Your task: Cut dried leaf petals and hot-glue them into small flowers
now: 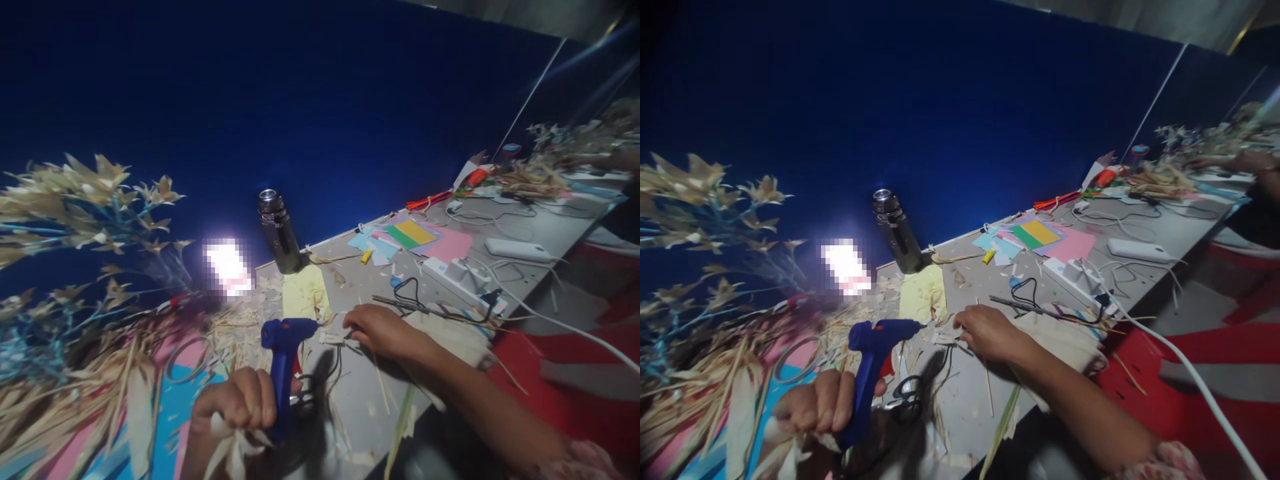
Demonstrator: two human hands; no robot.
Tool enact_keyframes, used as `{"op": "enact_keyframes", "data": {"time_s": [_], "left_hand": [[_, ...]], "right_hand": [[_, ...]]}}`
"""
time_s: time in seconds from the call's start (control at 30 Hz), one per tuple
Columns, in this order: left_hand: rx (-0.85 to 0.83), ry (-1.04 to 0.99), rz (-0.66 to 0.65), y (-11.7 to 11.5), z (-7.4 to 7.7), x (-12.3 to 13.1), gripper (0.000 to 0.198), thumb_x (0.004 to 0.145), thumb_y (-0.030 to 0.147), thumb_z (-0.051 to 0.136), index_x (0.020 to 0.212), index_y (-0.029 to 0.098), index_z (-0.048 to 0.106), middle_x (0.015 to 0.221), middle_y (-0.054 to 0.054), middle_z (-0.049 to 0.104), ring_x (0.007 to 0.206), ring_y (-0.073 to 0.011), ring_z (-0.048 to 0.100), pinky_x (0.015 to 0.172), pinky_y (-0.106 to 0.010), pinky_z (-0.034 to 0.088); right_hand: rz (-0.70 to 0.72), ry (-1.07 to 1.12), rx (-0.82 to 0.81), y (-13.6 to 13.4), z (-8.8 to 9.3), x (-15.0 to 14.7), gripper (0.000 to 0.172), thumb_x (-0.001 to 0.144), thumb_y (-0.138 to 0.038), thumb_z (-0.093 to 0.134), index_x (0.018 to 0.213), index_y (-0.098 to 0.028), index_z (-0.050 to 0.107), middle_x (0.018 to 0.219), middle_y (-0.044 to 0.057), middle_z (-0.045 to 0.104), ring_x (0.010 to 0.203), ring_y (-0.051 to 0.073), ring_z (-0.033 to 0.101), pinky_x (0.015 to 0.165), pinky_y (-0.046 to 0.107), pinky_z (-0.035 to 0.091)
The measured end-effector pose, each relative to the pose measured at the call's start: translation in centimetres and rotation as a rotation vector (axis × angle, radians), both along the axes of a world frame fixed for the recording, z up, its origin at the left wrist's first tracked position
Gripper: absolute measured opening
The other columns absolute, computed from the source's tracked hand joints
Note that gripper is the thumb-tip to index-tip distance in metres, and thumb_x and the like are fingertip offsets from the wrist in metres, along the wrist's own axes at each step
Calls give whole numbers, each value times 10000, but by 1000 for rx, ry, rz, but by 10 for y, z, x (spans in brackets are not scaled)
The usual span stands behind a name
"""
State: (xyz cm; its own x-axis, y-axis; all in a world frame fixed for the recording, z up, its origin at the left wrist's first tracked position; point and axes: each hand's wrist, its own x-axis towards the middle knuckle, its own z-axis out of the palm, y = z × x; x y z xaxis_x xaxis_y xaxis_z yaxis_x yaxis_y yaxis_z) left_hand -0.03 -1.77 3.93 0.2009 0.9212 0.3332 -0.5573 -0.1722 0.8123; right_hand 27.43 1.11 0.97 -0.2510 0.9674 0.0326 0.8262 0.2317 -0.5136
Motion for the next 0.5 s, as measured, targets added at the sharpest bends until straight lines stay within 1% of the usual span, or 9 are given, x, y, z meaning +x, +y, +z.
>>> {"op": "enact_keyframes", "data": {"time_s": [0.07,0.1,0.13,0.17,0.23,0.33,0.37,0.43,0.5], "left_hand": [[139,120,-23,-1,3,3,201,830,362,815,705,212,768,583,-18,645,543,-160,629,547,-286,567],[228,195,-50,-2,3,6,137,862,317,788,769,217,787,628,-33,681,593,-180,668,563,-287,571],[327,275,-86,-3,2,10,87,893,271,755,838,219,798,683,-50,716,651,-199,702,588,-294,579],[423,352,-118,-4,-1,14,85,922,230,716,904,217,798,741,-70,743,707,-215,724,625,-307,591],[611,486,-159,-5,-9,24,135,958,173,651,1007,200,773,825,-105,768,780,-224,739,681,-315,599],[839,601,-100,-1,-24,38,140,996,203,592,1019,167,725,826,-123,758,796,-202,727,728,-293,589],[894,624,-70,0,-29,42,153,1009,214,568,1007,163,712,816,-121,752,793,-195,723,752,-296,587],[979,657,-26,2,-37,48,174,1021,208,530,977,162,691,789,-107,742,775,-182,717,782,-295,583],[1015,672,-16,3,-42,54,167,1011,180,531,961,180,691,769,-77,740,745,-167,715,806,-298,583]], "right_hand": [[-38,122,97,-10,3,-3,143,895,-132,671,984,-180,773,1007,109,752,975,243,661,864,328,459],[-42,240,117,-15,5,-6,130,930,-171,644,931,-178,774,956,98,751,943,231,667,863,326,471],[-18,390,91,-20,7,-10,171,957,-224,626,879,-179,771,890,76,748,875,211,673,830,312,485],[25,541,26,-24,9,-14,217,969,-291,623,852,-180,769,846,58,743,818,195,673,788,297,495],[133,778,-147,-28,10,-21,308,942,-447,661,881,-169,778,850,49,743,794,189,672,752,289,505],[213,978,-381,-25,1,-28,498,818,-613,760,963,-138,790,881,56,742,815,200,668,772,301,516],[211,1015,-429,-23,-4,-30,547,770,-635,796,983,-131,790,871,55,740,806,200,667,776,305,519],[184,1060,-462,-20,-14,-32,608,699,-644,850,1015,-129,786,870,60,744,810,207,674,797,321,528],[163,1116,-469,-19,-23,-33,610,701,-626,862,1049,-132,776,909,86,759,868,230,698,866,358,532]]}}
